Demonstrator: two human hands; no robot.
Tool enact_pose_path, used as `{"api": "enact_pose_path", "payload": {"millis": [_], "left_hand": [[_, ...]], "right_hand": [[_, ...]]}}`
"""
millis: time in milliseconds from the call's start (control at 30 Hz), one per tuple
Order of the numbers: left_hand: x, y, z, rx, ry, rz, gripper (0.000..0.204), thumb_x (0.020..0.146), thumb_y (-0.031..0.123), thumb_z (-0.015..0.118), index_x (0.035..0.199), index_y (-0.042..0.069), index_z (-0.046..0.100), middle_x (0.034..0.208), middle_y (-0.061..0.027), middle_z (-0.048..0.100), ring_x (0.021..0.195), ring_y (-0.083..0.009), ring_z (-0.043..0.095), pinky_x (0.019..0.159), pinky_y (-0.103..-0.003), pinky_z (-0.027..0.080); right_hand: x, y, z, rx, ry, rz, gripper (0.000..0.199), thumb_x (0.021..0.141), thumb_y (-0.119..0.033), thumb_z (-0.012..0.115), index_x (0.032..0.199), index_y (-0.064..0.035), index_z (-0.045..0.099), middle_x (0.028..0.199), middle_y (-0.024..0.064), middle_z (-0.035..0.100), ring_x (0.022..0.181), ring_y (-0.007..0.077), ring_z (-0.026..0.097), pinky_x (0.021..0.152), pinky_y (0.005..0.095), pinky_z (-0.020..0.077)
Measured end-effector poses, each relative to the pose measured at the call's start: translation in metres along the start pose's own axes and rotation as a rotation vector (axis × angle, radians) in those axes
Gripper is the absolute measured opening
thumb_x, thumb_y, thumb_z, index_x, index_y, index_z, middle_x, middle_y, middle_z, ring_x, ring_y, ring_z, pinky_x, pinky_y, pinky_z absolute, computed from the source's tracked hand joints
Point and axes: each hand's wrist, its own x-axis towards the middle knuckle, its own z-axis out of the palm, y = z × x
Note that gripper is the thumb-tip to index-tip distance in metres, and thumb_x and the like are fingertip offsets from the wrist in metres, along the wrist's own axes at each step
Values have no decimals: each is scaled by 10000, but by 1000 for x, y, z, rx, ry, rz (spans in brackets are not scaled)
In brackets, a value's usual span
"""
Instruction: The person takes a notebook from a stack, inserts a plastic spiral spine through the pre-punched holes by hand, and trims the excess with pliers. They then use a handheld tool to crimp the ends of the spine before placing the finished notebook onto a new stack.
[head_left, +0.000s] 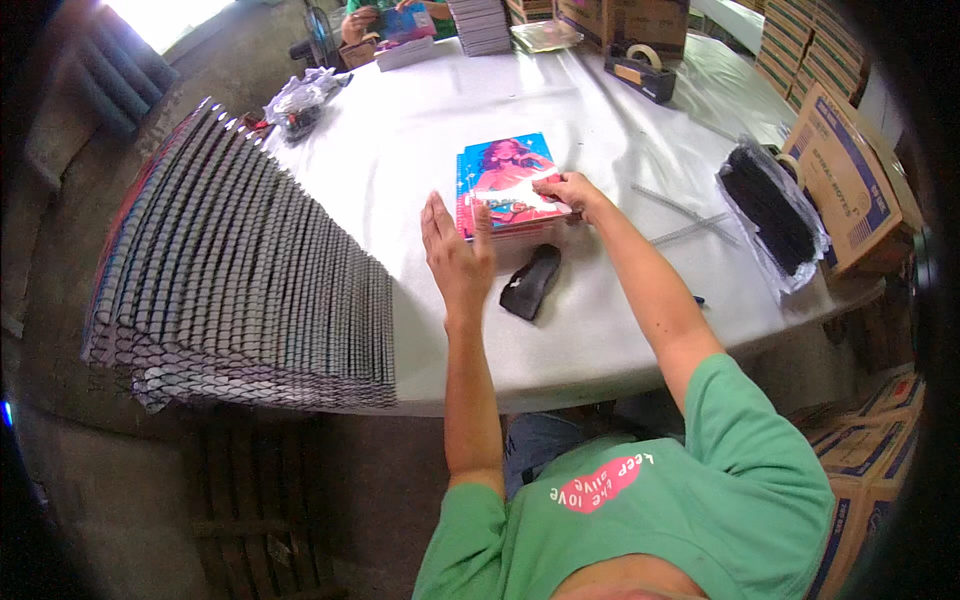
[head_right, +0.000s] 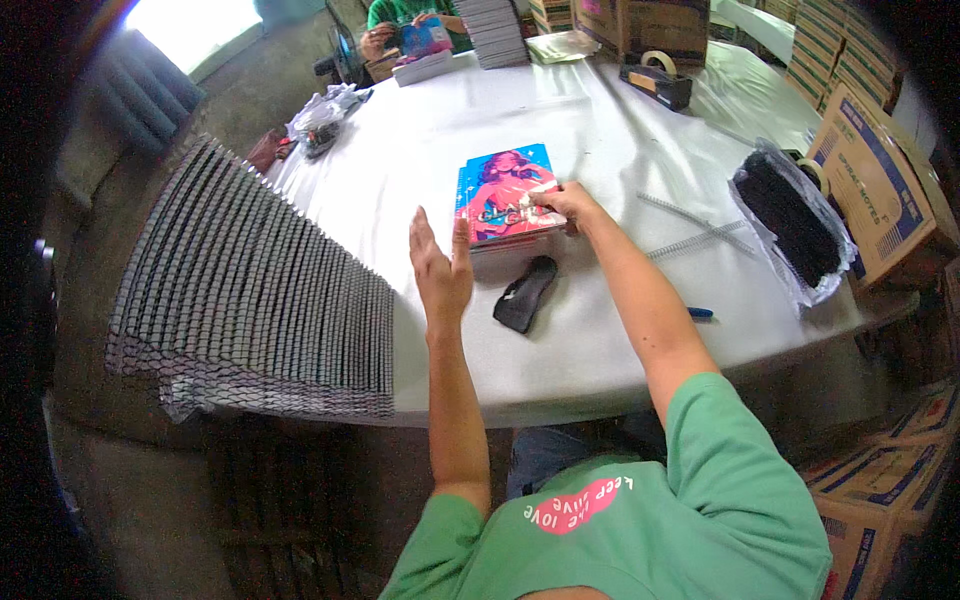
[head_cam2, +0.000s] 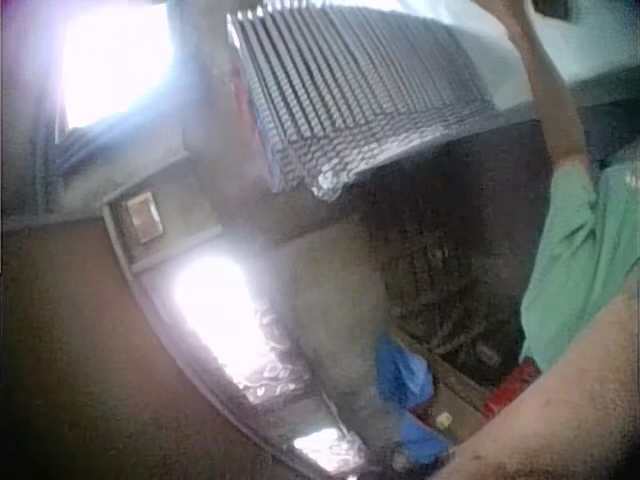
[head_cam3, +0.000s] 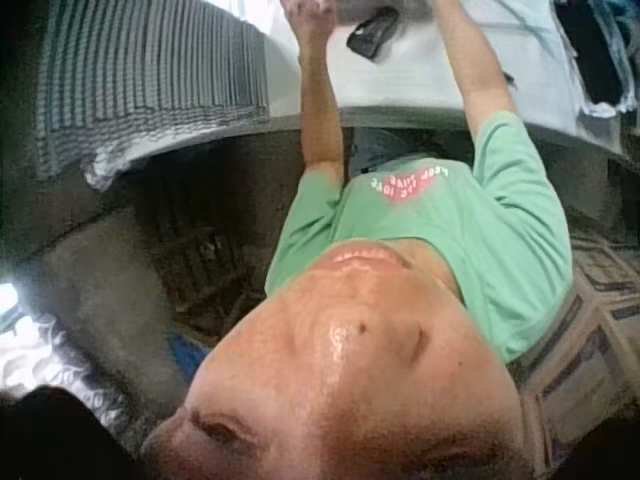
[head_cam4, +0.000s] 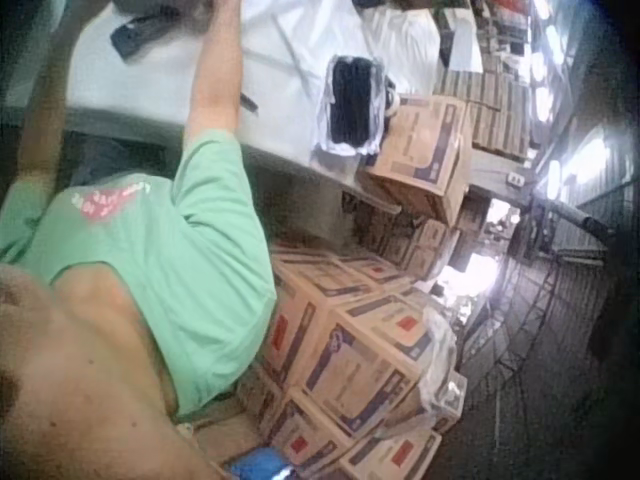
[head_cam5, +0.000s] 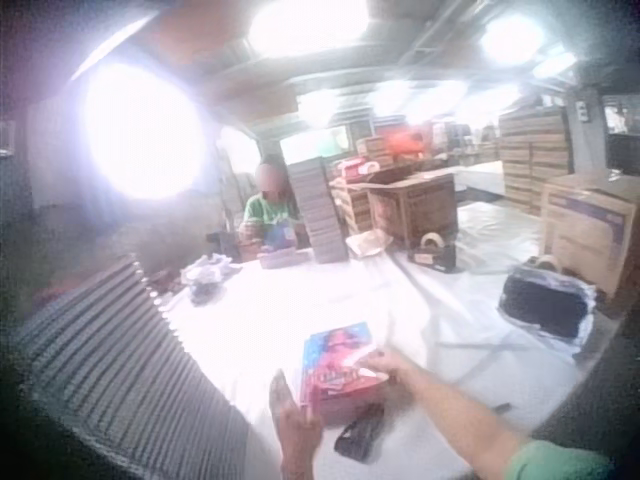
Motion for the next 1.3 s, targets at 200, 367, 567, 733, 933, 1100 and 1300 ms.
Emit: {"api": "enact_pose_path", "payload": {"millis": [200,367,567,733,933,1100,1300], "left_hand": [[5,-13,70,450,-507,-94,616,908,543,360,1340,106,399,1402,-175,342,1320,-391,244,1034,-594,208],[45,-42,68,95,-360,-300,578,908,491,430,1270,42,479,1288,-180,466,1250,-301,374,999,-484,308],[49,-18,-5,-973,-229,-432,213,921,180,533,1014,0,599,867,-33,633,724,-111,575,667,-243,466],[2,69,-82,-32,-312,218,239,805,27,594,1040,42,636,796,-84,644,700,-162,598,637,-268,463],[-81,74,-73,338,-457,682,470,713,56,628,1178,126,606,755,-17,567,665,-145,549,608,-291,417],[-95,59,-60,413,-294,670,464,734,95,633,1196,115,594,751,17,547,654,-127,519,643,-283,371],[-101,66,-53,454,-170,652,411,737,300,699,1108,135,639,668,48,491,647,-92,483,684,-299,298]], "right_hand": [[10,12,-66,-441,339,-230,430,569,-345,812,875,-70,686,863,135,677,824,258,653,761,346,495],[-64,-36,-32,-365,485,-585,430,641,-297,787,951,-36,641,852,133,665,805,229,624,730,340,489],[-172,-41,-9,213,-340,-629,578,723,-226,769,1195,-53,485,1004,40,581,788,96,557,721,251,468],[-157,3,-134,-665,-136,-716,542,726,-114,717,1225,-92,507,1119,89,553,1046,205,543,894,318,449],[-143,65,-174,-910,-6,-695,365,757,13,625,1103,-101,607,999,103,554,888,238,591,747,334,495],[-157,18,-138,-764,241,-1019,322,760,75,581,1028,-94,642,918,95,536,879,225,589,767,321,504],[-146,-19,-143,-264,304,-922,212,783,-26,657,988,-81,650,981,49,651,866,145,638,763,272,512]]}}
